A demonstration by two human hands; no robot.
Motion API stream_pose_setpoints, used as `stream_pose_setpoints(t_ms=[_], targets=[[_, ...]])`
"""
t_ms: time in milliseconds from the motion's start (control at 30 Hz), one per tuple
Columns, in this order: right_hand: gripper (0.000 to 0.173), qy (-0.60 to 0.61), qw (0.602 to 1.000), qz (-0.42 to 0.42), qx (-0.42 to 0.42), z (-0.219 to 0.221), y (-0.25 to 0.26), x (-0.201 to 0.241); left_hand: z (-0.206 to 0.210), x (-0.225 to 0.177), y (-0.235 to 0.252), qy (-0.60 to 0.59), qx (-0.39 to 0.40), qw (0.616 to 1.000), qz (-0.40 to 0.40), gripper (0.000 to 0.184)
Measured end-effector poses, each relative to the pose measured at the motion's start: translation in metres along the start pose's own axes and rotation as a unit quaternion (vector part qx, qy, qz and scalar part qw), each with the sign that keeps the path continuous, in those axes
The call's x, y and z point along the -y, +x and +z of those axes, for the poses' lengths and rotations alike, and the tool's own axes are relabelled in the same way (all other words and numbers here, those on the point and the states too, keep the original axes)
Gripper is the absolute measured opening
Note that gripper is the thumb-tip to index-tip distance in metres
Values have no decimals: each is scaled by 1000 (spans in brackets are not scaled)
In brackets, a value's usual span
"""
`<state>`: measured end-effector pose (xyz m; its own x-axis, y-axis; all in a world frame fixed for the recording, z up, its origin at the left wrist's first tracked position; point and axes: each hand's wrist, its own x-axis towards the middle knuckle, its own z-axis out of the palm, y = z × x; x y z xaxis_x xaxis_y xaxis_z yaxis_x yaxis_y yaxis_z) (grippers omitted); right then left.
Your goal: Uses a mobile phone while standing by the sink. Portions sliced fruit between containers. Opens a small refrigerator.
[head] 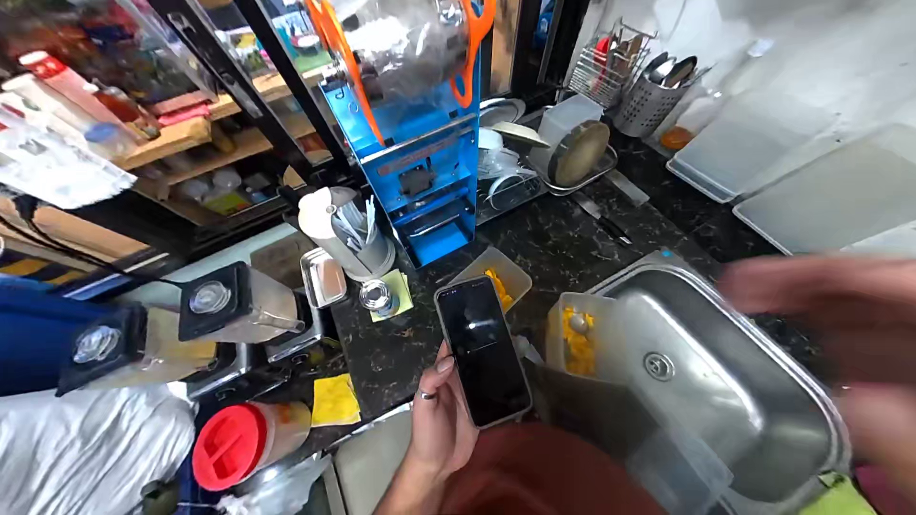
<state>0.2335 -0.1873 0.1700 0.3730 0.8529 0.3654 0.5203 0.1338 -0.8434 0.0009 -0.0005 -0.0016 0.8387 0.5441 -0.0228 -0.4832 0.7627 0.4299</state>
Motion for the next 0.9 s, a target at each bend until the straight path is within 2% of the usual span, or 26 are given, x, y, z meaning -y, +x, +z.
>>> stream_pose_setpoints(t_ms=[33,100,167,267,367,500,900], targets=[[51,-41,998,4,41,25,-11,-28,-1,2,1,-2,-1,1000,-4,55],[59,-58,997,15,45,74,-29,-65,-1,7,1,-5,-12,1000,-14,55],[63,-23,999,33,19,110,-43,-83,2,13,1,-13,-17,1000,-21,49],[69,-6,999,51,-14,136,-59,-96,1,24,3,-40,19,998,-35,46],[72,-22,998,62,-15,137,-73,-106,1,36,5,-26,19,998,-59,46],[68,-66,994,82,-24,130,-79,-109,4,47,7,-27,11,995,-94,44],[64,-84,987,131,-49,108,-76,-109,6,62,13,-8,51,990,-129,48]])
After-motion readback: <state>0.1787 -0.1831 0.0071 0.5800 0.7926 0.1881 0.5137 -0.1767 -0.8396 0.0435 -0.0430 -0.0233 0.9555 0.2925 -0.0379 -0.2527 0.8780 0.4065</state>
